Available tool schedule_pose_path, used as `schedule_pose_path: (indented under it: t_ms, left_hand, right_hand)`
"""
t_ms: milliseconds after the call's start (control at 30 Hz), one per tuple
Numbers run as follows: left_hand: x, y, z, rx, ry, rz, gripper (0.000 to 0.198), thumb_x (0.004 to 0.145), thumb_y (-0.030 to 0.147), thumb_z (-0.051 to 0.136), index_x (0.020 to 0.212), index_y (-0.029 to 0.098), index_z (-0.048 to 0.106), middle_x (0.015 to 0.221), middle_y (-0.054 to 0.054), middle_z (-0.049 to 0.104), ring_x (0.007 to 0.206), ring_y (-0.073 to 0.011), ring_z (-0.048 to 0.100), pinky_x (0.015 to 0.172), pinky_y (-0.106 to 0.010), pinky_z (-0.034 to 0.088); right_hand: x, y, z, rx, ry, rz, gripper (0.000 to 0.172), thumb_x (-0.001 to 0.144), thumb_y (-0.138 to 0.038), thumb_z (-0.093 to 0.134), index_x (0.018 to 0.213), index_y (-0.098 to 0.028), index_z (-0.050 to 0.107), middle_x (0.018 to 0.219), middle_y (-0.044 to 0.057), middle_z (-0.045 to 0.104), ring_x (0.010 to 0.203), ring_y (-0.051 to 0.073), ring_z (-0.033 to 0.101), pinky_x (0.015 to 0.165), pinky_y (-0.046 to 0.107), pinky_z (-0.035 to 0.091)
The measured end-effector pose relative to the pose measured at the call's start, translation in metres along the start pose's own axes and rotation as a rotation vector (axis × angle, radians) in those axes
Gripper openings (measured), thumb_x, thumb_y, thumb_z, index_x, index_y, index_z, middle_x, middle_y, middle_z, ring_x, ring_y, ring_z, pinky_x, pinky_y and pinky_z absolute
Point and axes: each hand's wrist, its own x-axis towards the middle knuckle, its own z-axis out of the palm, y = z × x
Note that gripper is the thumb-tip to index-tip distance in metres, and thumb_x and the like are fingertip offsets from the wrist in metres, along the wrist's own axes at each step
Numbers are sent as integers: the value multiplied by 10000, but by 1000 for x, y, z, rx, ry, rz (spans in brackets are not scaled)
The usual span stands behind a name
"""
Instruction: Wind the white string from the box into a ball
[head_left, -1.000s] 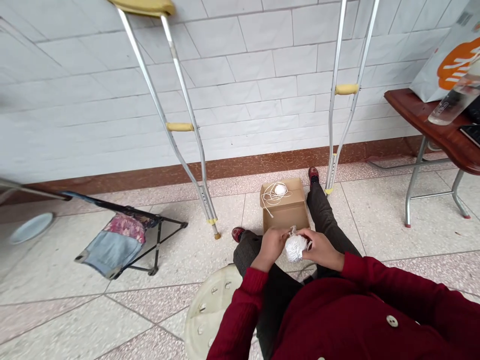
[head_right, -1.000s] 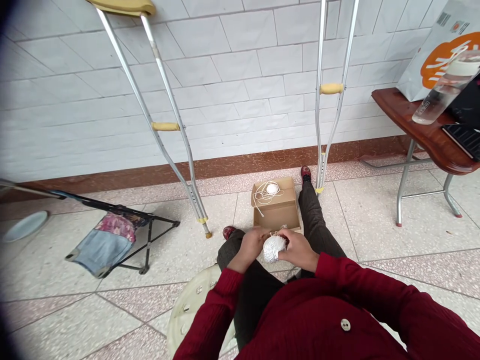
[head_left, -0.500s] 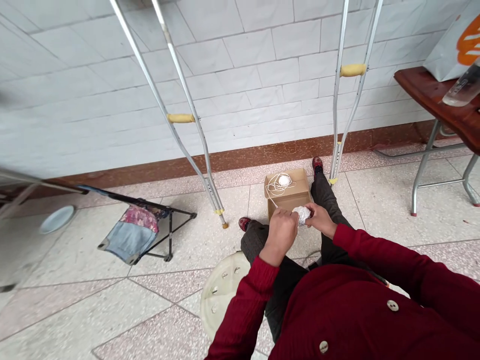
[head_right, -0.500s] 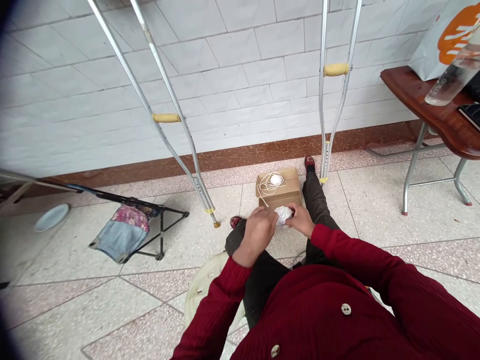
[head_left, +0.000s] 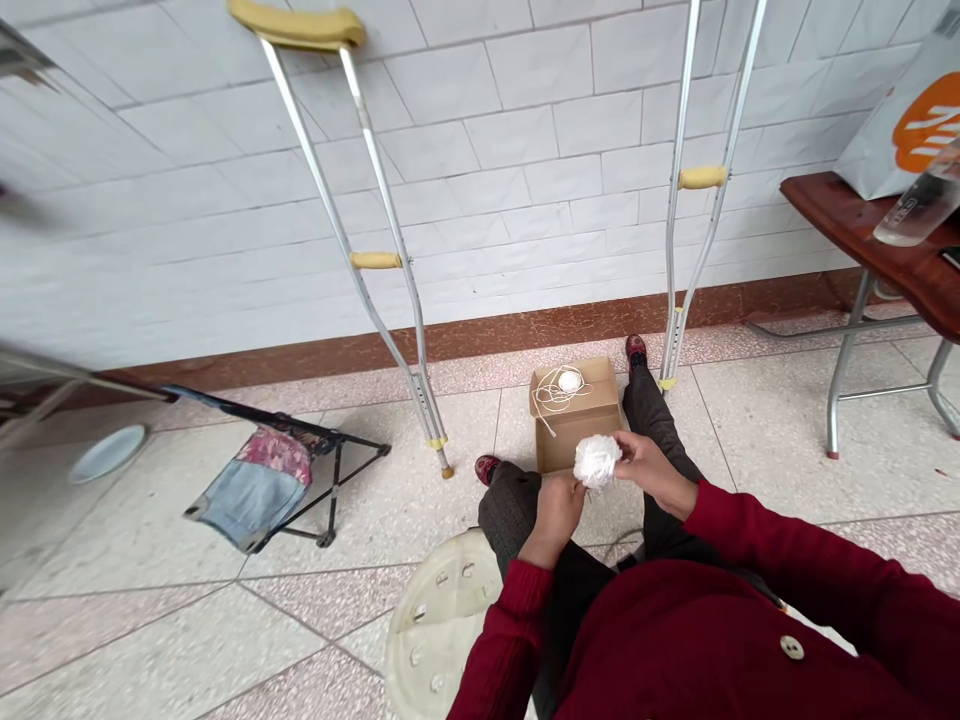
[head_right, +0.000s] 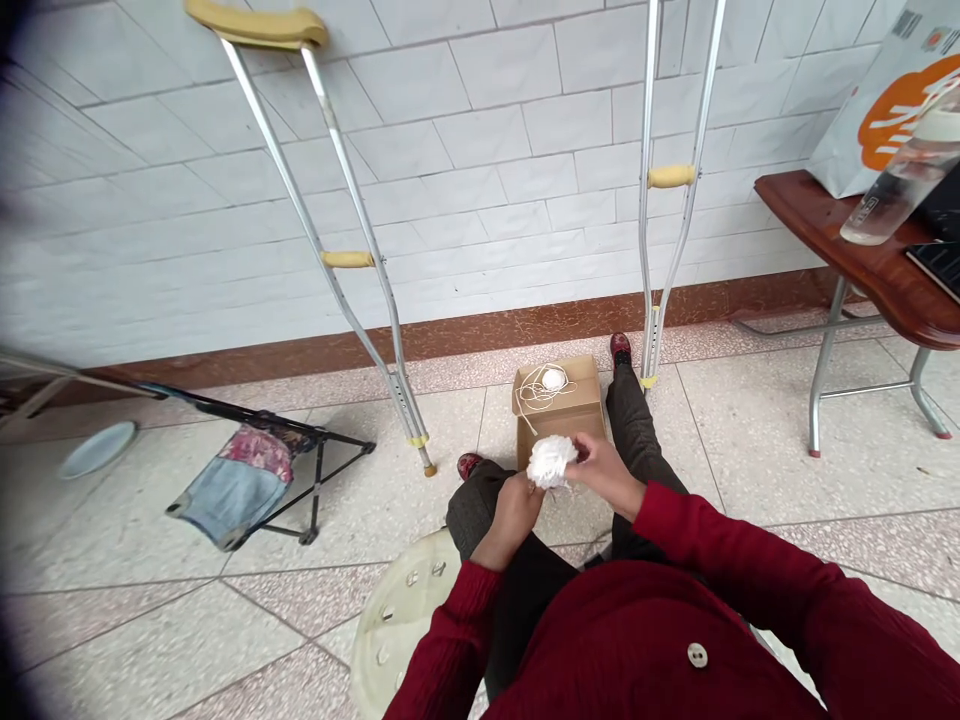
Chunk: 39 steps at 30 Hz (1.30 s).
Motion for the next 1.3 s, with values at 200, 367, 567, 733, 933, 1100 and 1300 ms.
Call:
schedule_pose_path:
  t_ms: [200, 367, 567, 733, 933, 1100, 1300]
  left_hand:
    - [24, 0, -21, 165, -5, 197, 236, 921, 161, 499, 862, 189, 726, 850, -58, 730, 834, -192, 658, 748, -275, 441]
    - [47, 18, -41, 405, 29, 366, 256, 925, 151, 473, 810, 155, 701, 776, -82, 706, 780, -209, 639, 922, -371, 431]
    - [39, 48, -61, 443, 53, 436, 253, 934, 183, 472, 794, 148, 679, 788, -94, 693, 787, -217, 623, 924, -384, 421]
    - [11, 53, -41, 372, 28, 391, 289, 964, 227, 438, 821, 147, 676, 772, -94, 681, 772, -210, 619, 864, -357, 425]
    - [-2, 32, -7, -72, -47, 143, 332, 964, 264, 437, 755, 168, 675, 729, -32, 684, 710, -163, 616, 690, -248, 421]
    - [4, 20, -1, -349, -132, 63, 289, 913, 294, 499, 772, 155, 708, 756, -12, 701, 748, -157, 621, 737, -236, 444]
    - [0, 17, -1, -481, -213, 74, 316, 920, 339, 480, 846, 160, 730, 920, -16, 738, 885, -173, 650, 868, -261, 459]
  right_hand:
    - [-18, 12, -12, -162, 46, -45, 438, 611, -181, 703, 1044, -168, 643, 928, 33, 693, 809, 182, 624, 677, 275, 504]
    - [-34, 30, -1, -100, -43, 94, 407, 593, -141, 640, 999, -160, 630, 821, 6, 645, 615, 125, 545, 436, 203, 445]
    - [-3, 61, -5, -95, 92, 181, 329, 484, -62, 676, 792, -167, 626, 665, -28, 602, 513, 107, 520, 391, 210, 450]
    - [47, 44, -14, 94, 339, 192, 307, 506, -93, 693, 769, -187, 564, 722, -10, 622, 619, 135, 589, 489, 236, 522]
    - [39, 5, -10, 279, 142, 255, 231, 657, -231, 703, 860, -179, 605, 766, 17, 669, 611, 110, 611, 531, 209, 501]
    - [15, -6, -8, 374, 23, 315, 189, 720, -272, 689, 869, -175, 624, 732, 13, 665, 572, 98, 583, 487, 187, 431]
    - [23, -23, -17, 424, 67, 263, 180, 723, -291, 692, 839, -178, 612, 706, 5, 643, 553, 92, 542, 502, 194, 430]
